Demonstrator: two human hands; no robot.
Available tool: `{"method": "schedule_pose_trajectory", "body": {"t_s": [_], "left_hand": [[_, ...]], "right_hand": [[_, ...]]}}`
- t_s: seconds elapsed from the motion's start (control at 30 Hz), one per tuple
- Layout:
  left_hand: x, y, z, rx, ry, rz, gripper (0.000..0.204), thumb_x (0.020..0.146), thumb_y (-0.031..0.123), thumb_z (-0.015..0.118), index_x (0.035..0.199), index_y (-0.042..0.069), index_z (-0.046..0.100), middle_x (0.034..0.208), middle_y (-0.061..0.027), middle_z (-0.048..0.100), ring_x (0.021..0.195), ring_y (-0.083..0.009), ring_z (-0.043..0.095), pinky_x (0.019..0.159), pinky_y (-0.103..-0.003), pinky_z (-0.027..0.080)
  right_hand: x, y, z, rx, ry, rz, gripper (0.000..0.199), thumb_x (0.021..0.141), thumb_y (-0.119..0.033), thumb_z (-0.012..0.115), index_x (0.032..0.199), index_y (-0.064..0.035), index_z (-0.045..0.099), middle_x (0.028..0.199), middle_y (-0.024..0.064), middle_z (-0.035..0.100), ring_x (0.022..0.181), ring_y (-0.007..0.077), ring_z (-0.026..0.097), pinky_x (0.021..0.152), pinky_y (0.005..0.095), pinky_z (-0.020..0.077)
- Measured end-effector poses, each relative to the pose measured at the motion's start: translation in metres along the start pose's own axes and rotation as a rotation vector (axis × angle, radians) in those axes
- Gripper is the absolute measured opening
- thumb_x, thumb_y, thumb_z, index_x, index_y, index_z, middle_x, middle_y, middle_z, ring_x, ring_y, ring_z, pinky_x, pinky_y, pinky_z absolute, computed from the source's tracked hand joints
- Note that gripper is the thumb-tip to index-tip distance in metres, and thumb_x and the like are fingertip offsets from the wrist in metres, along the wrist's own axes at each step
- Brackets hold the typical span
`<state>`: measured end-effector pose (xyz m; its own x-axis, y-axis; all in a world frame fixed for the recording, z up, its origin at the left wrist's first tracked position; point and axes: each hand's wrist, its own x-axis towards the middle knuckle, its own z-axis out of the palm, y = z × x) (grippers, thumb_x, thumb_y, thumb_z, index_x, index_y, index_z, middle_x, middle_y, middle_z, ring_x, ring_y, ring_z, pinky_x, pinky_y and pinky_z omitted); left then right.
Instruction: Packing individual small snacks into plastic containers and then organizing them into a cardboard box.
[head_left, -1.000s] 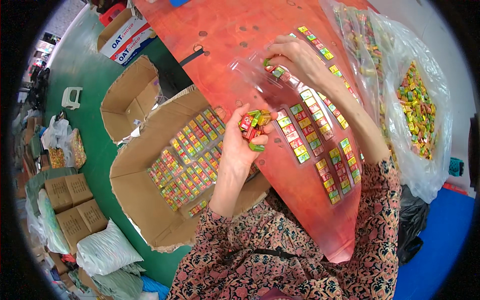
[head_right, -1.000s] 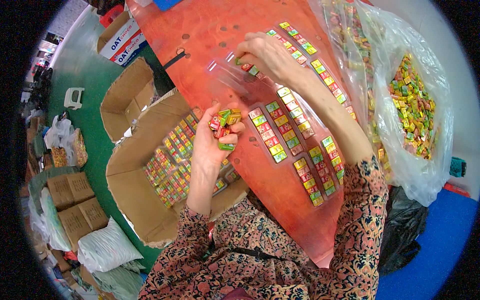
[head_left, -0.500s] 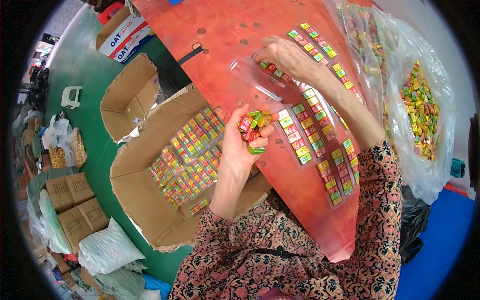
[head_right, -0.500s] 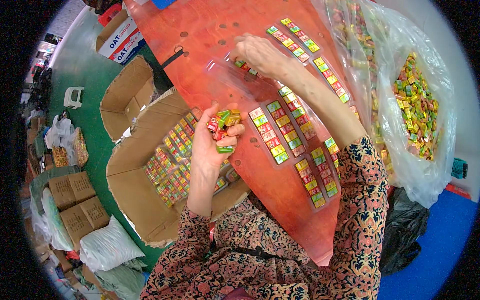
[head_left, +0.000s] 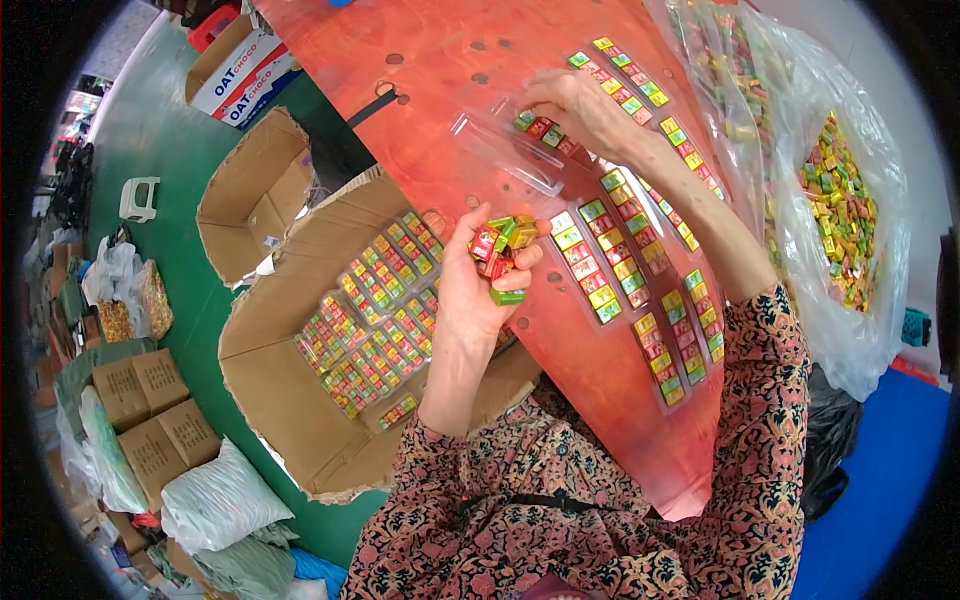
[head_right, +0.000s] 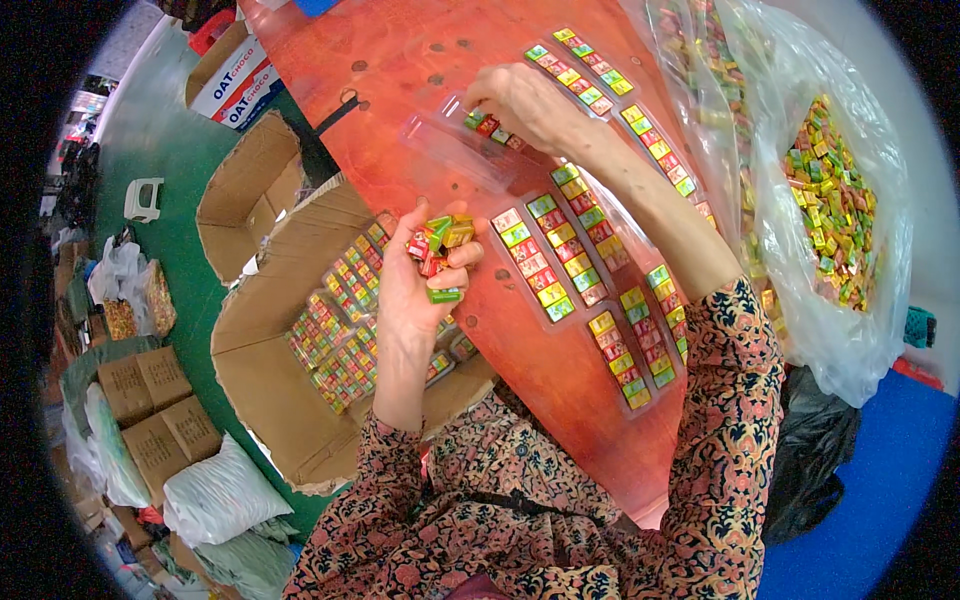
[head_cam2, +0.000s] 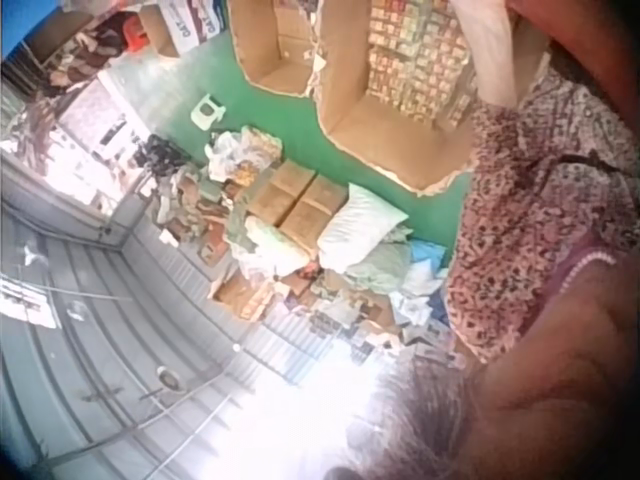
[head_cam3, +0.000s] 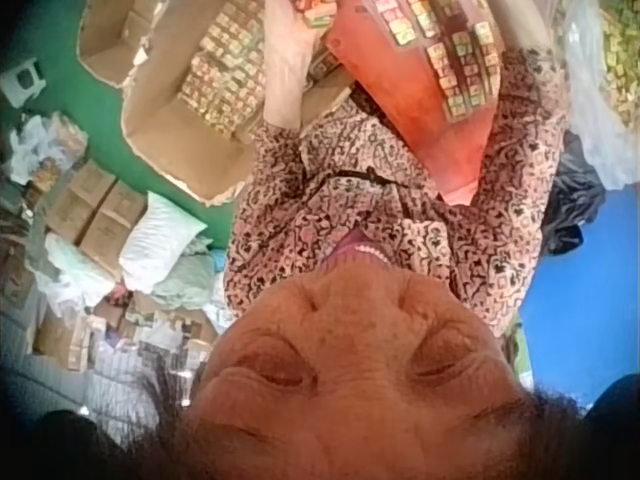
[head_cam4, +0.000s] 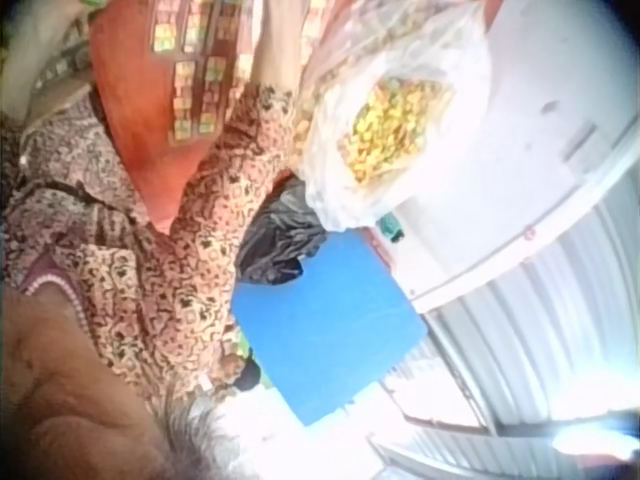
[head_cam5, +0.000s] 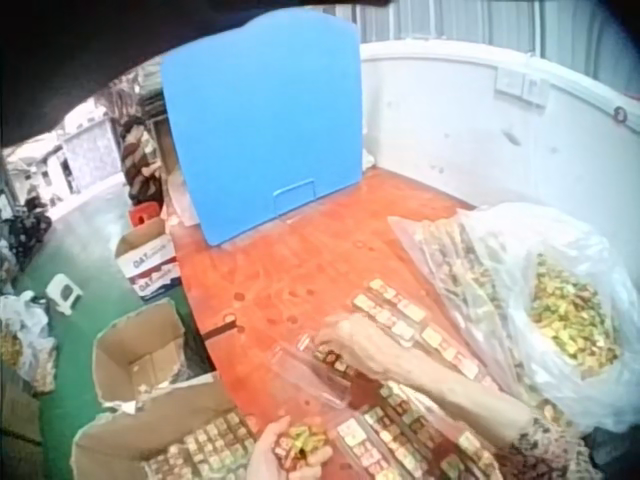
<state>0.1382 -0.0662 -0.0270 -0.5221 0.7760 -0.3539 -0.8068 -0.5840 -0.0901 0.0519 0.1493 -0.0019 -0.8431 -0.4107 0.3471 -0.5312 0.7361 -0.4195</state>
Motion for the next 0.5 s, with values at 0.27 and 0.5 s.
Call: {"method": "schedule_pose_trajectory", "body": {"t_s": [0.27,0.5], "left_hand": [[0.000,0.004,0.001,-0.067,-0.013,0.003,0.038,0.090,0.032,0.043,0.103,-0.002,0.052,0.096,-0.0231,0.055,0.064,-0.0196,0.047,0.035,-0.020,0.034],[0.002,0.006,0.000,-0.046,-0.020,-0.048,0.034,0.090,0.033,0.043,0.098,0.002,0.055,0.090,-0.0150,0.054,0.066,-0.0174,0.041,0.034,-0.019,0.031]], "right_hand": [[-0.016,-0.049,-0.022,0.538,-0.091,0.358,0.014,0.083,-0.008,0.060,0.092,0.0011,0.064,0.081,0.0045,0.060,0.073,0.0090,0.056,0.064,0.0264,0.0475],[-0.027,-0.090,-0.018,0.501,-0.220,0.101,0.015,0.079,-0.013,0.064,0.088,-0.0006,0.065,0.077,0.0063,0.059,0.071,0.0162,0.059,0.061,0.0299,0.0463]]}}
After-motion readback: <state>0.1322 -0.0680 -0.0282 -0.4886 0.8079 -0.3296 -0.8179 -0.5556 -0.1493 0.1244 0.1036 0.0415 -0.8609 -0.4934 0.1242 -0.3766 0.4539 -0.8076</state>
